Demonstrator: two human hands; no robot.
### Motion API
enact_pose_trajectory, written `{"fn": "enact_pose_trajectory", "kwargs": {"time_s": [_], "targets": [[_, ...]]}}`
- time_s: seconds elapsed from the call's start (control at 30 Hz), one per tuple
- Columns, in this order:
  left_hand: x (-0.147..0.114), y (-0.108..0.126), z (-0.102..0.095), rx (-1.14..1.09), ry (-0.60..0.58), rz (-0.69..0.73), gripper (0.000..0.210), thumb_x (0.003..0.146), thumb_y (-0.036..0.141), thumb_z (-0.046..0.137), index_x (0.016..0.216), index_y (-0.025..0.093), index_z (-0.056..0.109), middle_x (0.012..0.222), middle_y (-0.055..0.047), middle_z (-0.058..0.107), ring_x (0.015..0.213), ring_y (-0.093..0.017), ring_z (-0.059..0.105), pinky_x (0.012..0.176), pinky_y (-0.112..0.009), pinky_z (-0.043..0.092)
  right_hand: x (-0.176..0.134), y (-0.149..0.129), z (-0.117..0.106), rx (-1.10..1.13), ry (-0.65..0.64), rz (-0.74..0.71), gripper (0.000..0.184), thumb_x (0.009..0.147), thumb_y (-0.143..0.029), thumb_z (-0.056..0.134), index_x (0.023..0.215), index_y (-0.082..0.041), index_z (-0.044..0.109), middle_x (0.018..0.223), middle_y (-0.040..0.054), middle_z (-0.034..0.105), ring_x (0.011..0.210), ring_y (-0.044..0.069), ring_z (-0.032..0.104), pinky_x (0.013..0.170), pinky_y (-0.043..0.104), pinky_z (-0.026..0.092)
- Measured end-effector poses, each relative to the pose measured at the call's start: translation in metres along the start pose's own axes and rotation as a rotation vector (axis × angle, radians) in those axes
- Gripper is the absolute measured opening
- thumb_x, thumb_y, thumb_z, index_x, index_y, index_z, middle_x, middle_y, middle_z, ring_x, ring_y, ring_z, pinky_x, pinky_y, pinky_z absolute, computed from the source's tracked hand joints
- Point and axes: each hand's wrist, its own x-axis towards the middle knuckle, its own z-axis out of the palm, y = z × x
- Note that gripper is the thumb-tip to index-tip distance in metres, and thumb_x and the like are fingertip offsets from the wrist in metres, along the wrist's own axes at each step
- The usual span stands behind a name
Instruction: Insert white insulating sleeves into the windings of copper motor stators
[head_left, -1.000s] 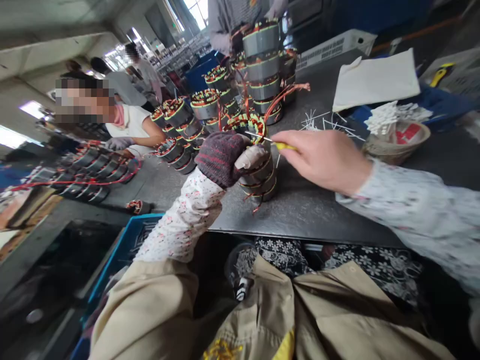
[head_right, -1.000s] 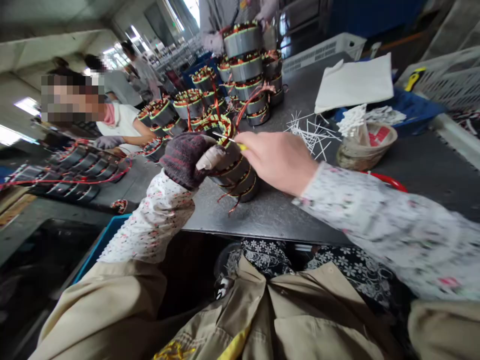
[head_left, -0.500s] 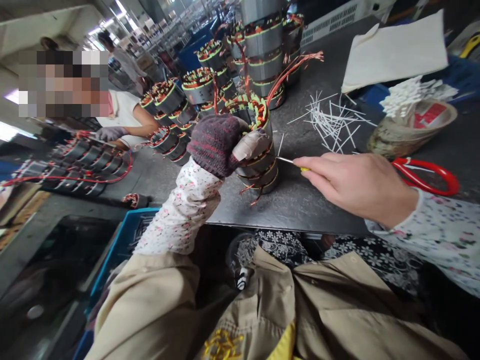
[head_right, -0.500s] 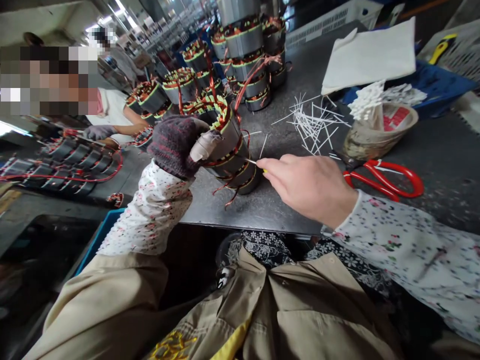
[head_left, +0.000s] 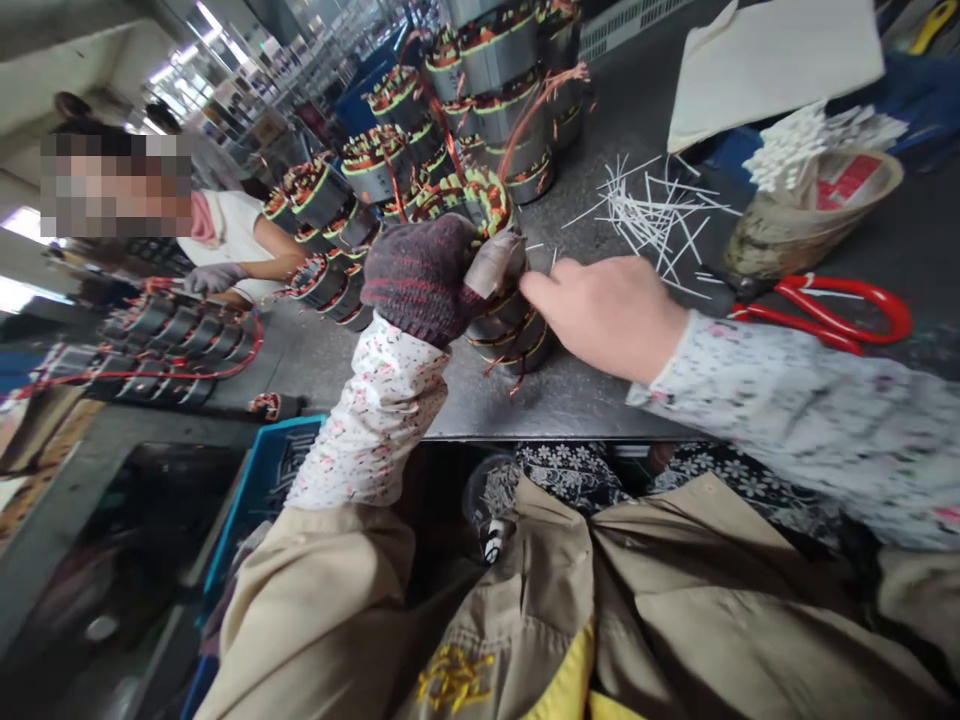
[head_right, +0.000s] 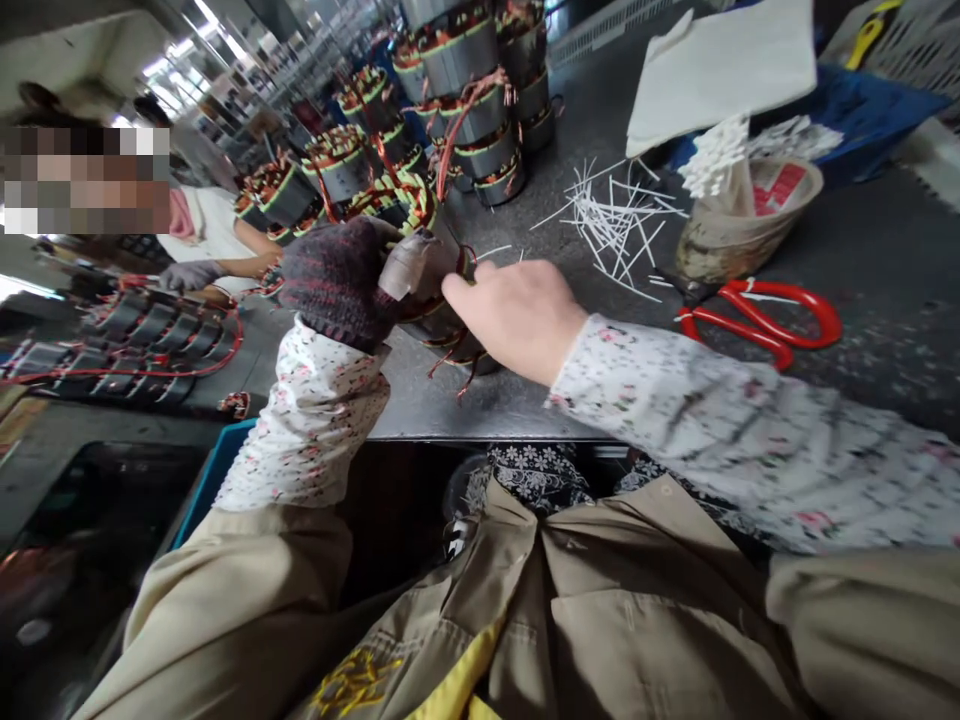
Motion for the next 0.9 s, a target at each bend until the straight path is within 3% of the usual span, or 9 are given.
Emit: {"fn": "enact_pose_trajectory", "kwargs": {"time_s": [0.1, 0.23, 0.4, 0.53, 0.63, 0.8, 0.9], "targets": [[0.000, 0.004, -0.001, 0.003, 0.012, -0.004, 0.073, 0.095, 0.081, 0.035, 0.102, 0.023, 0.078, 0.097, -0.013, 0.079, 0.102, -0.035, 0.075, 0.088, -0.052, 0.053, -0.028, 0.024, 0.005, 0.068, 0.024, -0.007, 0.040, 0.100, -0.033, 0.044, 0.125, -0.023, 0.073, 0.107, 0.0118, 0.078, 0.087, 0.030, 0.073, 0.068, 0.038, 0.044], [0.001, 0.003, 0.000, 0.027, 0.032, 0.025, 0.065, 0.099, 0.072, 0.032, 0.101, 0.025, 0.078, 0.096, -0.012, 0.080, 0.100, -0.036, 0.076, 0.085, -0.050, 0.054, -0.059, 0.054, 0.035, 0.201, 0.113, 0.042, 0.041, 0.101, -0.041, 0.043, 0.123, -0.025, 0.075, 0.108, 0.0077, 0.079, 0.089, 0.026, 0.073, 0.069, 0.036, 0.047], [0.002, -0.001, 0.004, 0.027, 0.075, 0.038, 0.071, 0.099, 0.073, 0.034, 0.103, 0.018, 0.078, 0.094, -0.015, 0.078, 0.099, -0.038, 0.076, 0.084, -0.052, 0.055, -0.059, 0.057, 0.066, 0.253, 0.072, 0.074, 0.039, 0.103, -0.040, 0.045, 0.124, -0.026, 0.075, 0.103, 0.0065, 0.080, 0.086, 0.023, 0.073, 0.070, 0.034, 0.048], [0.002, -0.002, 0.006, 0.057, 0.100, 0.070, 0.074, 0.100, 0.076, 0.029, 0.100, 0.022, 0.079, 0.091, -0.011, 0.079, 0.097, -0.035, 0.076, 0.082, -0.051, 0.056, -0.050, 0.057, 0.064, 0.219, 0.057, 0.081, 0.039, 0.102, -0.039, 0.046, 0.125, -0.026, 0.075, 0.107, 0.0064, 0.080, 0.086, 0.024, 0.073, 0.069, 0.034, 0.047], [0.001, 0.000, 0.003, 0.015, 0.093, 0.047, 0.079, 0.099, 0.077, 0.028, 0.103, 0.018, 0.081, 0.094, -0.015, 0.080, 0.099, -0.038, 0.076, 0.083, -0.054, 0.056, -0.045, 0.059, 0.057, 0.203, 0.009, 0.081, 0.038, 0.101, -0.038, 0.048, 0.126, -0.027, 0.075, 0.110, 0.0070, 0.080, 0.088, 0.025, 0.073, 0.069, 0.035, 0.047], [0.001, 0.002, -0.003, -0.099, 0.013, -0.028, 0.070, 0.090, 0.083, 0.039, 0.105, 0.029, 0.081, 0.098, -0.013, 0.079, 0.106, -0.038, 0.073, 0.092, -0.056, 0.050, -0.028, 0.076, 0.050, 0.333, -0.035, 0.102, 0.036, 0.098, -0.038, 0.054, 0.122, -0.025, 0.077, 0.095, 0.0057, 0.079, 0.080, 0.023, 0.070, 0.071, 0.035, 0.049], [0.001, -0.002, -0.001, -0.125, 0.032, -0.029, 0.068, 0.088, 0.079, 0.043, 0.105, 0.026, 0.080, 0.099, -0.013, 0.079, 0.108, -0.037, 0.073, 0.095, -0.055, 0.050, -0.015, 0.082, 0.048, 0.258, -0.085, 0.014, 0.036, 0.097, -0.035, 0.055, 0.124, -0.025, 0.076, 0.098, 0.0054, 0.079, 0.085, 0.023, 0.071, 0.075, 0.036, 0.049]]}}
